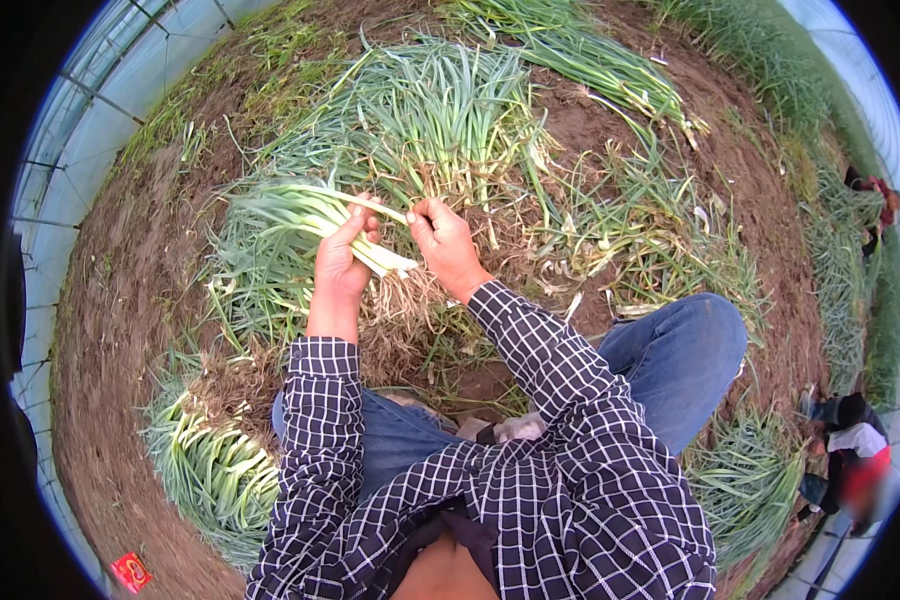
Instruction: The person sits on the ground inside a greenhouse and sorts harvested green onions by hand. They gather individual stalks into a bundle, trim the roots, and place the cleaned bunches aside.
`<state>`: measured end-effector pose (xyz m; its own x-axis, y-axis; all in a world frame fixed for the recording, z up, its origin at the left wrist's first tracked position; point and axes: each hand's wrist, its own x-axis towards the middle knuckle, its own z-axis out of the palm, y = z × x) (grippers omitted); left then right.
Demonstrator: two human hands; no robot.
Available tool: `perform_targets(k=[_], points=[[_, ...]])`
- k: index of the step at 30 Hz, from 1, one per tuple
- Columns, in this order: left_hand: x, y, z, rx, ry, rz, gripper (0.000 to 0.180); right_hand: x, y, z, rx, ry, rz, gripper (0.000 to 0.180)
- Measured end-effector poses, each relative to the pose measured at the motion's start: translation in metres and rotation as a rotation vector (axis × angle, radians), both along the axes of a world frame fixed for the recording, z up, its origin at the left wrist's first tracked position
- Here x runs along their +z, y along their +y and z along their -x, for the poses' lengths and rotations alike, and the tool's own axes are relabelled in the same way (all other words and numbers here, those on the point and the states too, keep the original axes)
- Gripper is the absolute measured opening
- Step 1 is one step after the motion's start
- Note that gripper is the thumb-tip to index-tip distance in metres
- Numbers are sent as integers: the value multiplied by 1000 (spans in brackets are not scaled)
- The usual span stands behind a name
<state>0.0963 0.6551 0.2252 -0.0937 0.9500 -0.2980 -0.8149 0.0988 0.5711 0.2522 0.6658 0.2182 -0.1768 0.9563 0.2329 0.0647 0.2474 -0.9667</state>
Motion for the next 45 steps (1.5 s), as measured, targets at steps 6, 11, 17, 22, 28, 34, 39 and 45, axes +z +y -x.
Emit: perform_targets(k=[6,11,17,22,28,34,39,45], points=[[1,1,4,132,68,26,19,-1,6,-10,-264,440,242,9],[-1,-1,-7,154,138,-24,17,15,2,2,118,-203,-10,28],[1,-1,-14,174,138,-35,18,8,2,13,-23,-77,-1,14],[4,-2,-18,214,146,29,16,3,6,13,-116,245,225,17],[1,0,-11,245,133,80,15,10,5,-6,-294,759,397,13],[2,3,-5,248,124,65,15,-11,12,-60,-247,691,618,19],[4,0,-6,166,133,63,16,3,6,-38,224,397,645,17],[9,-3,-12,125,-45,65,12,-33,5,-18,130,167,553,12]])
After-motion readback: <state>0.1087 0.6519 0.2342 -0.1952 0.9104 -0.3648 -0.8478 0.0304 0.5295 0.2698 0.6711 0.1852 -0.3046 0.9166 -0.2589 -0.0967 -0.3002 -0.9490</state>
